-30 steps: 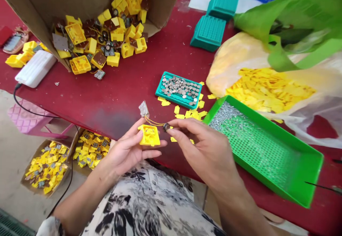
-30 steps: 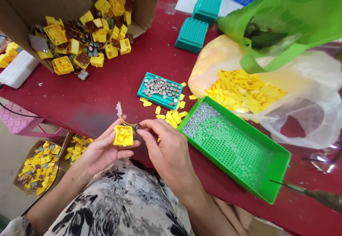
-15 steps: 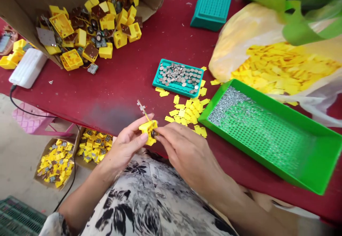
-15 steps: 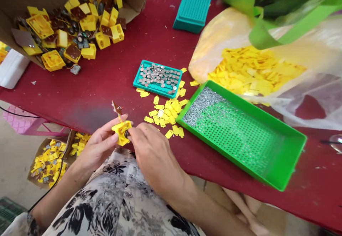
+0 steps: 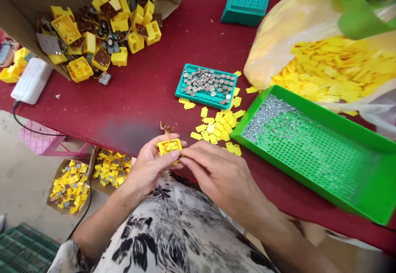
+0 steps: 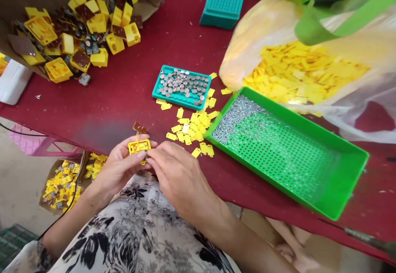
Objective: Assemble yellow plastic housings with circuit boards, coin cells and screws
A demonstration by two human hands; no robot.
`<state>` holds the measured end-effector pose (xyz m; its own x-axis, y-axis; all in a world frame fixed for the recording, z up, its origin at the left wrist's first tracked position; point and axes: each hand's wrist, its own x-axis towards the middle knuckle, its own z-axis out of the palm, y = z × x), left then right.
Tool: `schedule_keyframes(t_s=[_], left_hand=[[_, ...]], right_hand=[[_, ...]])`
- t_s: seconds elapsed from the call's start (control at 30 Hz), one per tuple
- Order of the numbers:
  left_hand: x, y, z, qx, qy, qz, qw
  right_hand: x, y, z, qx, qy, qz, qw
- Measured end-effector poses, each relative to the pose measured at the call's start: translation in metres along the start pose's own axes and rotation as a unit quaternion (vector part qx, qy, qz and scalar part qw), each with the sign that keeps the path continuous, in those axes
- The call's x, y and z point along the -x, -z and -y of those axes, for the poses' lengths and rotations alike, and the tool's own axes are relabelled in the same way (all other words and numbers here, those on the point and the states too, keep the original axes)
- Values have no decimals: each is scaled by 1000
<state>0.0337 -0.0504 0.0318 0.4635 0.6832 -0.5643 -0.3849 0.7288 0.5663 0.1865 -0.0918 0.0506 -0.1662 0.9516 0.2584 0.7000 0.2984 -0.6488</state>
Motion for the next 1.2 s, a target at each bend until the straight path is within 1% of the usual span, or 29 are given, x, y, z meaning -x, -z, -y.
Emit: schedule_keyframes(t_s=[0.07, 0.17, 0.23, 0.33, 0.37, 0.4, 0.47, 0.57, 0.63, 0.67, 0.7, 0.77, 0.83, 0.87, 0.93, 0.97, 1.03, 1.07, 1.1, 1.13, 1.2], left_hand=[[-2, -1, 1, -1, -2, -4, 1000], [-4, -3, 1, 0, -11, 20, 1000], [-5, -4, -1, 3, -10, 34, 999], [-4, -5, -3, 11, -7, 40, 999], [-3, -6, -3, 10, -9, 40, 999], [-2, -7, -3, 7, -12, 41, 999], [0, -8, -1, -4, -21, 45, 999], [3, -7, 2, -14, -13, 81, 997], [6, -5, 2, -22, 20, 125, 992], [8, -4, 2, -30, 41, 150, 987], [10, -2, 1, -40, 62, 172, 982], [13, 2, 0, -60, 91, 206, 972], [14, 5, -1, -95, 101, 215, 967], [14, 6, 0, -128, 96, 210, 964], [14, 7, 0, -242, 59, 185, 951], [13, 7, 1, -314, 31, 167, 934], [13, 7, 1, -439, -22, 134, 888], [12, 6, 1, -477, -38, 121, 870], [12, 6, 2, -490, -45, 110, 863], [11, 5, 3, -481, -41, 102, 870], [10, 4, 5, -404, -6, 93, 910]], right_hand=[[1, 3, 1, -36, -17, -1, 999], [5, 5, 6, -66, -48, -40, 996], [10, 4, 7, -81, -84, -84, 990], [17, 3, 7, -110, -166, -177, 964], [20, 2, 6, -116, -183, -198, 956], [21, 2, 5, -117, -188, -209, 952], [23, 1, 4, -114, -182, -205, 955], [18, 2, -1, -103, -183, -194, 958], [9, 4, -8, -105, -199, -165, 960], [3, 6, -12, -123, -211, -138, 960], [-3, 8, -18, -152, -224, -101, 957], [-17, 12, -28, -225, -245, -11, 943], [-31, 14, -35, -258, -253, 69, 930], [-37, 14, -36, -247, -250, 103, 930], [-50, 13, -31, -173, -242, 163, 941], [-55, 13, -27, -114, -237, 190, 946], [-65, 11, -16, 22, -219, 234, 947], [-69, 11, -11, 87, -204, 249, 943], [-73, 11, -6, 141, -188, 258, 937], [-75, 12, -3, 182, -171, 261, 932], [-79, 15, 0, 220, -149, 258, 929]])
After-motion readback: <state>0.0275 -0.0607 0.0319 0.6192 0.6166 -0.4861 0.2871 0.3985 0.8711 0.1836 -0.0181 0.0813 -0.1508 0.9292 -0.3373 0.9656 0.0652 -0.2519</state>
